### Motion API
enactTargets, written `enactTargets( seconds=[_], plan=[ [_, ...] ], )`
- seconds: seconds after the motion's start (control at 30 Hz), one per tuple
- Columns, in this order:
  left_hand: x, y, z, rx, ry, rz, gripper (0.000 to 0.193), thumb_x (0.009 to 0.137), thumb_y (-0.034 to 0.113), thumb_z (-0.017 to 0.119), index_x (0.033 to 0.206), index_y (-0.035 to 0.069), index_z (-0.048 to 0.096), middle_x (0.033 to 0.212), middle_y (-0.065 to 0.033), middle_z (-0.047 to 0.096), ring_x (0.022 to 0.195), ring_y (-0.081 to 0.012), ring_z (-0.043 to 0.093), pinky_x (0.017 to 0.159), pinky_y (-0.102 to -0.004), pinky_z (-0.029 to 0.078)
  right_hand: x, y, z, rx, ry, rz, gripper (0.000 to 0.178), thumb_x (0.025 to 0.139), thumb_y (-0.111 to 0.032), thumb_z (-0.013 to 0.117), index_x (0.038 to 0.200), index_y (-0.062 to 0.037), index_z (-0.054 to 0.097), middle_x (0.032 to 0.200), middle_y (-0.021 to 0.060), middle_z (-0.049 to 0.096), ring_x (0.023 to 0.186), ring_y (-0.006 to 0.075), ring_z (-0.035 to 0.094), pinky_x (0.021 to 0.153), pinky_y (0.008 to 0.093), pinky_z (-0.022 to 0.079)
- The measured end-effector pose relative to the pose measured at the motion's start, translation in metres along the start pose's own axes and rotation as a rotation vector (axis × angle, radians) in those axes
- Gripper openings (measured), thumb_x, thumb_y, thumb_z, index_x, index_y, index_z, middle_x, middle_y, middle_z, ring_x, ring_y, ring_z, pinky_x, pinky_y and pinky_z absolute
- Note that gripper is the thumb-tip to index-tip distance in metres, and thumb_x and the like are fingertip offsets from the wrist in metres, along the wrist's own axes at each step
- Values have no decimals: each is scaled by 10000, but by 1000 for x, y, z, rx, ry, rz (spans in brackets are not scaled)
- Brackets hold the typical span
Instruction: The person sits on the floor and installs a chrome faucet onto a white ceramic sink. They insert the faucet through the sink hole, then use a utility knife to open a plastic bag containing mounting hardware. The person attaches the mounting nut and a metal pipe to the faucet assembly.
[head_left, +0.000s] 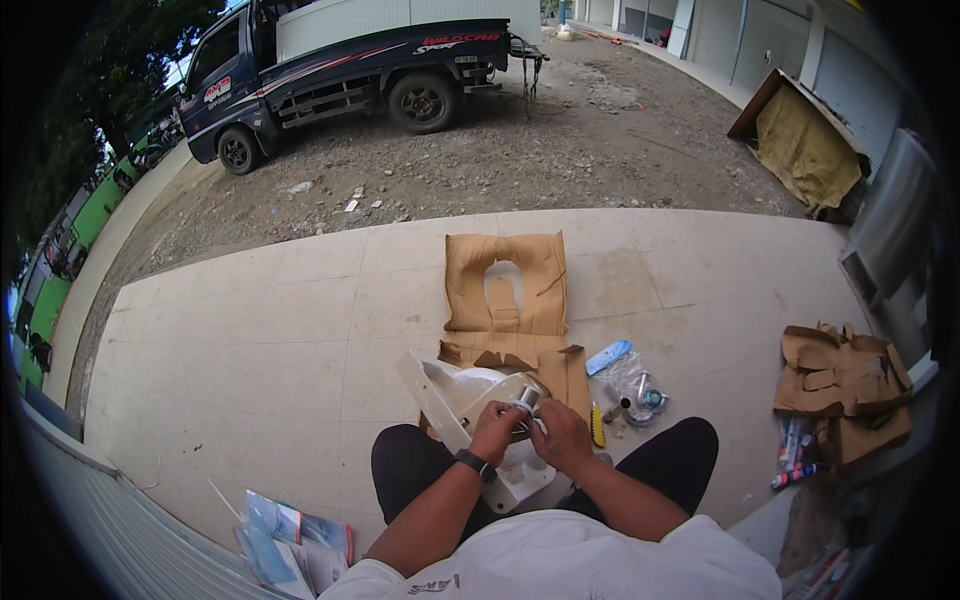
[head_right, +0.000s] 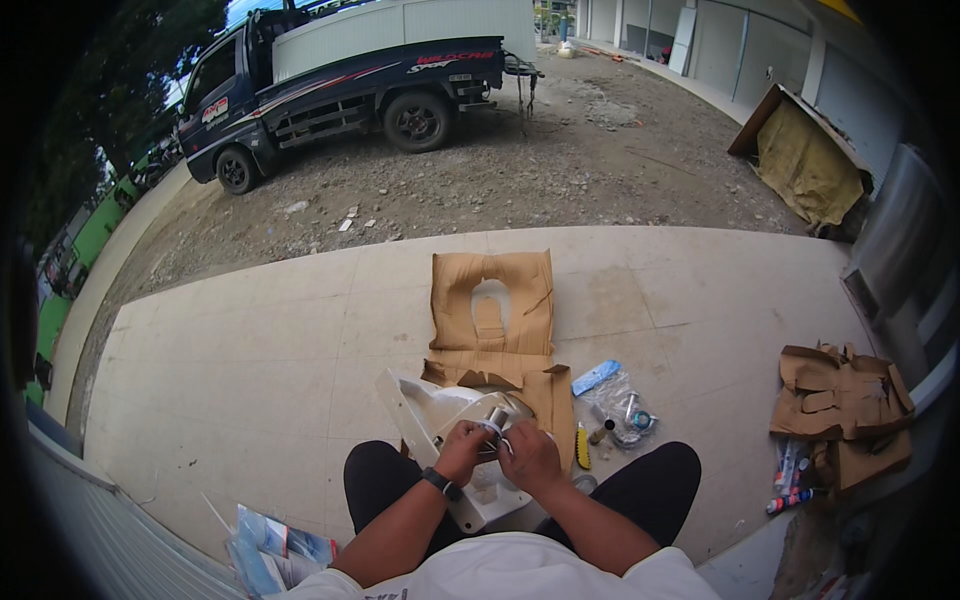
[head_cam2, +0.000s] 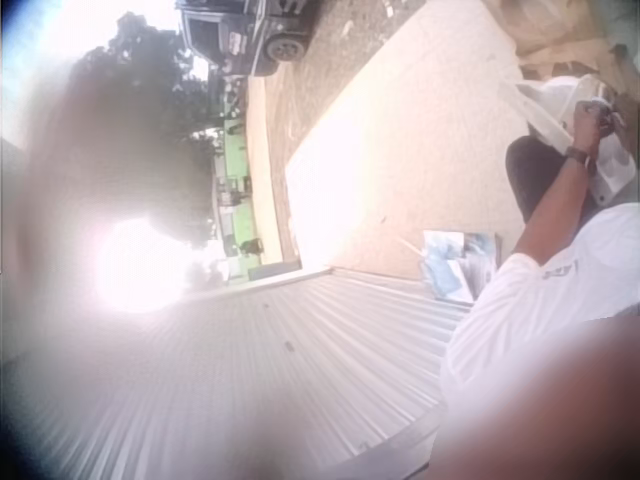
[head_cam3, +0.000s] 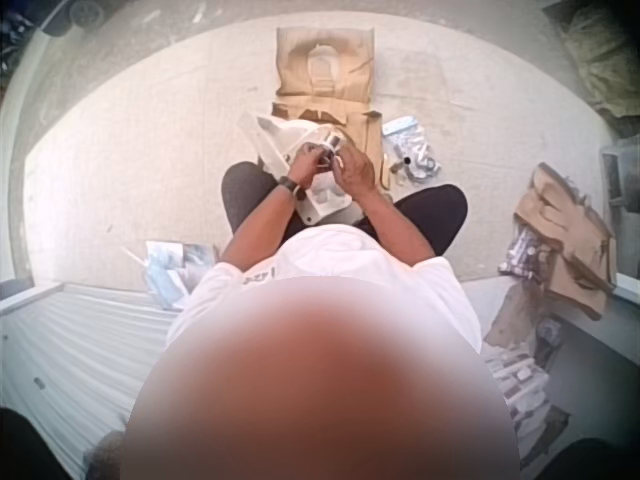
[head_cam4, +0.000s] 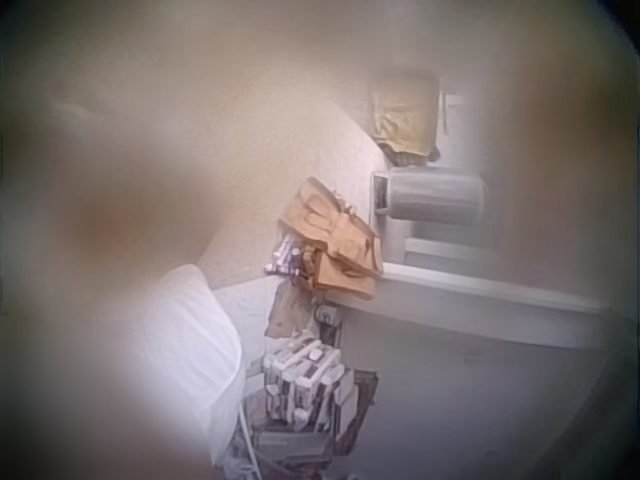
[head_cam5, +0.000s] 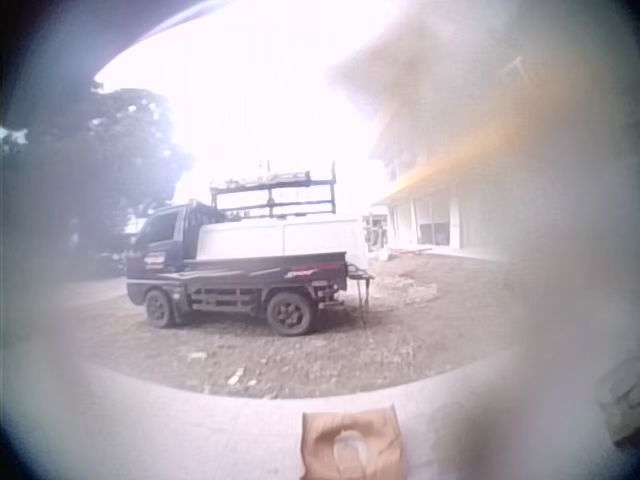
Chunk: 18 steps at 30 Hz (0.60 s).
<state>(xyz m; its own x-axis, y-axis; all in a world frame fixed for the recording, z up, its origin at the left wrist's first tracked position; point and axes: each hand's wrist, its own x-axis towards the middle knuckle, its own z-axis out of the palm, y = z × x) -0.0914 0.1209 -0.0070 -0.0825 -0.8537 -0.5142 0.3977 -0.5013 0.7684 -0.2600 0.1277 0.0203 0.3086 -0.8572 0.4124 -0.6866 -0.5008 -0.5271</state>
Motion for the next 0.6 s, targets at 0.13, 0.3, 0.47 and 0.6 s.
enactTargets(
  seconds=[0.13, 0.3, 0.47, 0.6],
  plan=[
    [-1, -1, 0, 75, -44, 70, 287, 966, 191, 703, 1126, 58, 505, 1028, -101, 662, 866, -194, 697, 724, -358, 612, 3, -3, 0, 84, 94, -35, 211, 806, -100, 737, 994, -72, 643, 933, 120, 623, 843, 350, 659, 716, 468, 524],
    [0, -1, -1, 253, -44, 92, 304, 969, 203, 712, 1165, 80, 514, 999, -71, 658, 840, -166, 680, 644, -296, 567, 4, 2, -2, 40, 32, -41, 219, 816, -95, 737, 1015, -75, 650, 927, 121, 639, 830, 351, 659, 702, 474, 512],
    [2, -5, 1, 179, -24, 117, 329, 953, 181, 723, 1178, 80, 505, 1003, -65, 655, 839, -160, 673, 648, -295, 567, 1, 3, 1, 6, 46, -25, 197, 826, -93, 735, 1006, -87, 655, 896, 115, 646, 809, 348, 659, 693, 470, 508],
    [2, -6, -1, 138, -48, 117, 339, 938, 174, 736, 1153, 72, 493, 986, -59, 651, 840, -155, 668, 657, -297, 568, 0, 3, -1, 72, 9, -8, 163, 843, -96, 726, 991, -79, 659, 896, 125, 662, 808, 355, 671, 697, 474, 523]
  ],
)
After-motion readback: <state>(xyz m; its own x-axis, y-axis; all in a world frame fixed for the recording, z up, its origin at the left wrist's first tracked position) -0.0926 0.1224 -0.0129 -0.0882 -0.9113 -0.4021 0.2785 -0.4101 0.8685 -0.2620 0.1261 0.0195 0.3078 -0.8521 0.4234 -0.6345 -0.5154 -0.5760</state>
